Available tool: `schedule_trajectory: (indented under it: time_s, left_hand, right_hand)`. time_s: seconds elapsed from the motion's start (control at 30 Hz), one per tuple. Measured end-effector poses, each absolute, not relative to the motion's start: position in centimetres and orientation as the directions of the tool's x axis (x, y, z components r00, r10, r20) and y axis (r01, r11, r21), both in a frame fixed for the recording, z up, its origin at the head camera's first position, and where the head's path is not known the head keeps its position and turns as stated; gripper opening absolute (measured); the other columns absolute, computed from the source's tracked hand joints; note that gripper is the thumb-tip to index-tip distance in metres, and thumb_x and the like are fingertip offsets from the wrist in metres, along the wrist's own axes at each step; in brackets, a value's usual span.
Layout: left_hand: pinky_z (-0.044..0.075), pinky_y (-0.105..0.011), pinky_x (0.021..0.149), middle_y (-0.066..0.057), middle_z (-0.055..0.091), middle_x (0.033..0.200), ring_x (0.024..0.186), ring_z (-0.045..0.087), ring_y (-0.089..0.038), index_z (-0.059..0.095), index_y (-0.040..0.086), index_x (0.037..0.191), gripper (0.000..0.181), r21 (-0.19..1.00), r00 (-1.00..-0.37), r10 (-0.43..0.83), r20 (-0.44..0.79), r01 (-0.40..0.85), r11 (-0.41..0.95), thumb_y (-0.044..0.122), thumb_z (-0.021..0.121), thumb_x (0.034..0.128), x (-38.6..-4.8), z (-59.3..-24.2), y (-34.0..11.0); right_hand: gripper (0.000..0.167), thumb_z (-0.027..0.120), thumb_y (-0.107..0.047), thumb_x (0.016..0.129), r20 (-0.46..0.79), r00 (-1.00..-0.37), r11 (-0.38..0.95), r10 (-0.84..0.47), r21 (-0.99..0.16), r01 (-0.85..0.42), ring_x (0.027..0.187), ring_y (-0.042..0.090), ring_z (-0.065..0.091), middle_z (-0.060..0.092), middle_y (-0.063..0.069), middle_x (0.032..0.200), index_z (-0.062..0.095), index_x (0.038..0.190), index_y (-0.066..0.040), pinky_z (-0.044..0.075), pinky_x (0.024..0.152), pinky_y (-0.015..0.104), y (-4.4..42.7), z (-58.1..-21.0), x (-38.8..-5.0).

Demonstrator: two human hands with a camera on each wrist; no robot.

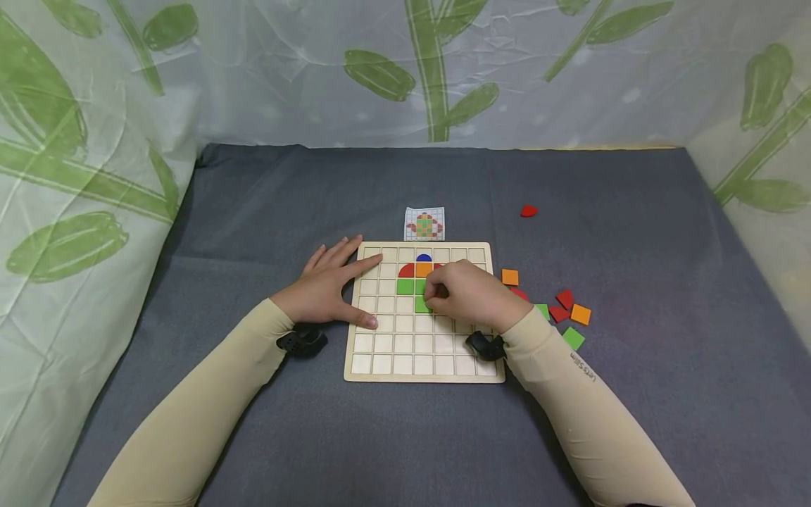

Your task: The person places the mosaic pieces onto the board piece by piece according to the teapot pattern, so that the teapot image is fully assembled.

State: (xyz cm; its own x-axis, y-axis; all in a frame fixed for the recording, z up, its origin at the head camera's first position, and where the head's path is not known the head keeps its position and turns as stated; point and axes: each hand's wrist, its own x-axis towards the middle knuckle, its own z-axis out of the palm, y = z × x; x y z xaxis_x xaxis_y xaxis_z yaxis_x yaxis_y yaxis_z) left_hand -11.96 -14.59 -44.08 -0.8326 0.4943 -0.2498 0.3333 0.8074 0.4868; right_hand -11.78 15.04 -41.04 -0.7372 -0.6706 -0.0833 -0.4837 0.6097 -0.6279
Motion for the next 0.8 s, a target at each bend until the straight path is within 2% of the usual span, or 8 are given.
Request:
schedule_trajectory:
  time_s: [0.33, 0.57, 0.8]
  left_hand:
    - [-0.010, -0.056, 0.128, -0.004, -0.004, 0.178, 0.164, -0.006, -0.029, 0.026, 0.035, 0.168, 0.117, 0.496, -0.832, 0.500, -0.240, 0.338, 0.800, 0.071, 0.085, 0.0739, -12.0, -44.1, -14.7]
    - [-0.010, -0.055, 0.129, -0.004, -0.004, 0.178, 0.164, -0.006, -0.028, 0.026, 0.035, 0.168, 0.117, 0.496, -0.833, 0.498, -0.242, 0.335, 0.801, 0.071, 0.085, 0.0742, -12.0, -44.0, -14.6]
    - [-0.010, -0.055, 0.129, -0.005, -0.003, 0.178, 0.164, -0.006, -0.029, 0.027, 0.034, 0.168, 0.117, 0.497, -0.834, 0.495, -0.244, 0.331, 0.802, 0.070, 0.086, 0.0734, -12.0, -43.9, -14.6]
  right_hand:
    - [0.016, 0.073, -0.003, 0.092, -0.107, -0.766, 0.644, -0.634, -0.621, -0.446, 0.069, 0.014, 0.055, 0.065, -0.006, 0.077, 0.075, 0.082, -0.015, 0.048, 0.065, 0.029, 16.4, -40.3, -12.4]
    - [0.005, 0.076, -0.012, 0.096, -0.159, -0.836, 0.725, -0.525, -0.598, -0.342, 0.073, 0.018, 0.058, 0.072, -0.002, 0.086, 0.080, 0.096, -0.013, 0.048, 0.063, 0.033, 18.9, -38.6, -13.4]
    - [0.011, 0.074, -0.017, 0.099, -0.179, -0.874, 0.770, -0.451, -0.574, -0.279, 0.076, 0.019, 0.060, 0.074, 0.004, 0.092, 0.080, 0.104, -0.009, 0.051, 0.068, 0.033, 21.4, -37.3, -14.0]
